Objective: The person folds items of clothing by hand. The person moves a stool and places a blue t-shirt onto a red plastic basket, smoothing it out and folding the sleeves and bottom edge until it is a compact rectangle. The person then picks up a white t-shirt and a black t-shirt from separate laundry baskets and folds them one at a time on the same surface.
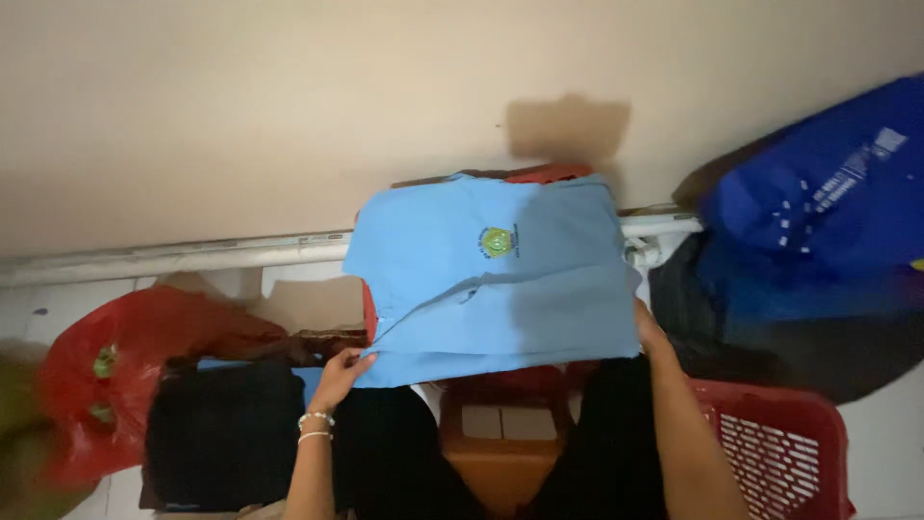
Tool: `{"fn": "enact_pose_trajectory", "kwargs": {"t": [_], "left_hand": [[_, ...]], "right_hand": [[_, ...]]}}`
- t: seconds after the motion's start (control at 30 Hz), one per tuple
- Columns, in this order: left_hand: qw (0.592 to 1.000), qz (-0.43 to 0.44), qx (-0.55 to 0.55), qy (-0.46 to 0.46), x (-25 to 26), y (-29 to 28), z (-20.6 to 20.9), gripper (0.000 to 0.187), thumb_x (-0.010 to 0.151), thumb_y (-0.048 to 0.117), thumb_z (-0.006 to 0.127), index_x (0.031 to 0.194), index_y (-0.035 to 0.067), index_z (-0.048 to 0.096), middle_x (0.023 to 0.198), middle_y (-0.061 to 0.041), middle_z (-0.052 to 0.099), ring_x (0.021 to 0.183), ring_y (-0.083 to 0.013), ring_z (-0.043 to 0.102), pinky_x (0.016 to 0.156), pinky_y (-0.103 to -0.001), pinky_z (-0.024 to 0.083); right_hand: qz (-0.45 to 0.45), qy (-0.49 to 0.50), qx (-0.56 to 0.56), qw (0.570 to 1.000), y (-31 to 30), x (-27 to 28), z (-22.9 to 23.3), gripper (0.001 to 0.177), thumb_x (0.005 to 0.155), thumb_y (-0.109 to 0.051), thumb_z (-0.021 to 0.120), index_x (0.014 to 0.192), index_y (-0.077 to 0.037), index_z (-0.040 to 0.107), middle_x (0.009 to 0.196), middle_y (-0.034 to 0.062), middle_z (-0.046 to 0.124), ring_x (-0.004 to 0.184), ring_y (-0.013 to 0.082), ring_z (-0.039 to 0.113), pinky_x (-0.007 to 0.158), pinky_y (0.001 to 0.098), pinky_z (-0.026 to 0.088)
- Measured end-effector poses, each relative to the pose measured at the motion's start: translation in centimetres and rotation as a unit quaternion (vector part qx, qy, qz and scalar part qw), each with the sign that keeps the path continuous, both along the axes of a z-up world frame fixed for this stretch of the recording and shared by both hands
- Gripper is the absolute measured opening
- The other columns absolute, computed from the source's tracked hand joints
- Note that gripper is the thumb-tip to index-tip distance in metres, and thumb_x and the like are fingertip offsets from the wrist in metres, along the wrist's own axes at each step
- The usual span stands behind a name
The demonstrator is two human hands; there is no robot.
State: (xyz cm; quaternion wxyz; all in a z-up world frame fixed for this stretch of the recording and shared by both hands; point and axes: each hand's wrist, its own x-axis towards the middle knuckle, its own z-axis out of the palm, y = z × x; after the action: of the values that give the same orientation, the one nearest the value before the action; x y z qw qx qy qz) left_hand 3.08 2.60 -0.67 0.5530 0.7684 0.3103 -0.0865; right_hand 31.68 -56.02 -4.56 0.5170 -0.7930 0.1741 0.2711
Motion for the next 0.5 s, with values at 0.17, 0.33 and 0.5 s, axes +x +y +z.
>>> {"fn": "enact_pose_trajectory", "kwargs": {"t": [0.17,0.33,0.5], "left_hand": [[0.998,0.02,-0.033,-0.04,-0.6,1.7,-0.5,0.036,0.098,0.028,0.08,0.099,-0.008,0.074,0.09,-0.007,0.061,0.082,-0.0159,0.051,0.075,-0.032,0.045],[0.999,0.006,-0.042,-0.003,-0.7,1.2,-1.1,0.029,0.09,0.024,0.076,0.113,0.006,0.072,0.102,-0.007,0.069,0.098,-0.0172,0.06,0.09,-0.031,0.048],[0.953,0.148,-0.188,-0.184,3.3,3.6,2.9,0.036,0.091,0.02,0.066,0.126,0.01,0.066,0.13,-0.002,0.067,0.122,-0.0167,0.06,0.105,-0.033,0.045]], "right_hand": [[-0.054,-0.13,-0.226,0.964,-0.7,-0.4,1.8,0.068,0.095,-0.059,0.065,0.118,0.004,0.074,0.105,0.0316,0.075,0.102,0.0394,0.074,0.093,0.0449,0.053],[0.025,-0.233,-0.267,0.935,-2.4,-0.6,3.4,0.06,0.098,-0.052,0.071,0.123,0.003,0.071,0.111,0.0308,0.07,0.104,0.0436,0.066,0.091,0.0458,0.05],[-0.076,-0.335,-0.114,0.932,-1.9,4.0,4.0,0.032,0.103,-0.029,0.071,0.121,-0.003,0.07,0.115,0.0164,0.071,0.104,0.0248,0.067,0.093,0.0345,0.052]]}}
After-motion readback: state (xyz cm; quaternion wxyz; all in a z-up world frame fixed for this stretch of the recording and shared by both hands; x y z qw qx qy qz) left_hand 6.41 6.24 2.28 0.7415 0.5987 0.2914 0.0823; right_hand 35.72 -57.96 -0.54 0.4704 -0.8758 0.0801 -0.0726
